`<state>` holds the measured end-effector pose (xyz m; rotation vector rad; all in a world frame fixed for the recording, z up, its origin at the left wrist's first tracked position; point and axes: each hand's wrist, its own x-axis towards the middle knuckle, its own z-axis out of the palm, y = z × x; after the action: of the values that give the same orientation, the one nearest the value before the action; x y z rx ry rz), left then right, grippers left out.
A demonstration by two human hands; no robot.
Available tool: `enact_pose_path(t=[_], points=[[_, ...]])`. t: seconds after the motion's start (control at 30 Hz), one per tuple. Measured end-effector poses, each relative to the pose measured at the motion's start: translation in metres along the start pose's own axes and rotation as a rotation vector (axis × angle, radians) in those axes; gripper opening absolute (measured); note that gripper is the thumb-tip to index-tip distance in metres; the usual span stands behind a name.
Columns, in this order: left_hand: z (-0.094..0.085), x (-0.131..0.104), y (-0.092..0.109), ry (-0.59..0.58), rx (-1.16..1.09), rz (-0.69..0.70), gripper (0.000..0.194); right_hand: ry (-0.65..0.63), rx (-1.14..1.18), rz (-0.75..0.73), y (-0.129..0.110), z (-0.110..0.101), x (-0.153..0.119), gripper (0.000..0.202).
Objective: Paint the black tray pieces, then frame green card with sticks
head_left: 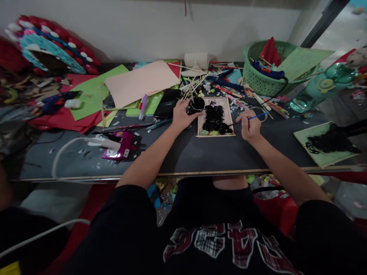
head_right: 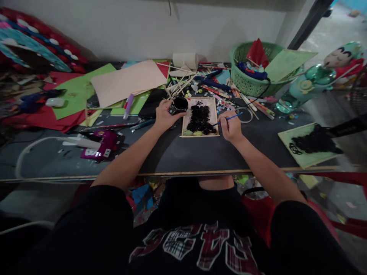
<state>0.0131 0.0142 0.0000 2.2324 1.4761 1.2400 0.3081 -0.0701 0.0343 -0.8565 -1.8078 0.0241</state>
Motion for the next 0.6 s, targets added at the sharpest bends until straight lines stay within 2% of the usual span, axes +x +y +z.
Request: enact_pose_path(t=[0.2, 0.47, 0.6], points=[[0.0020, -0.0003, -0.0028, -0.004, 0.011, 0.003, 0.081, 0.034, 0.097, 0.027, -0.0021, 0.0007, 0.0015, 0.036], [0.0012, 0.0024, -0.0038, 0.015, 0.002, -0.031, 0.073, -0.107, 0.137, 0.031, -0.0022, 0.0017, -0.0003, 0.039], [0.0025, 0.0022, -0.0058, 0.041, -0.003, -0.022, 0.074, -0.123, 0.149, 0.082, -0.0026, 0.0016, -0.0006, 0.039]])
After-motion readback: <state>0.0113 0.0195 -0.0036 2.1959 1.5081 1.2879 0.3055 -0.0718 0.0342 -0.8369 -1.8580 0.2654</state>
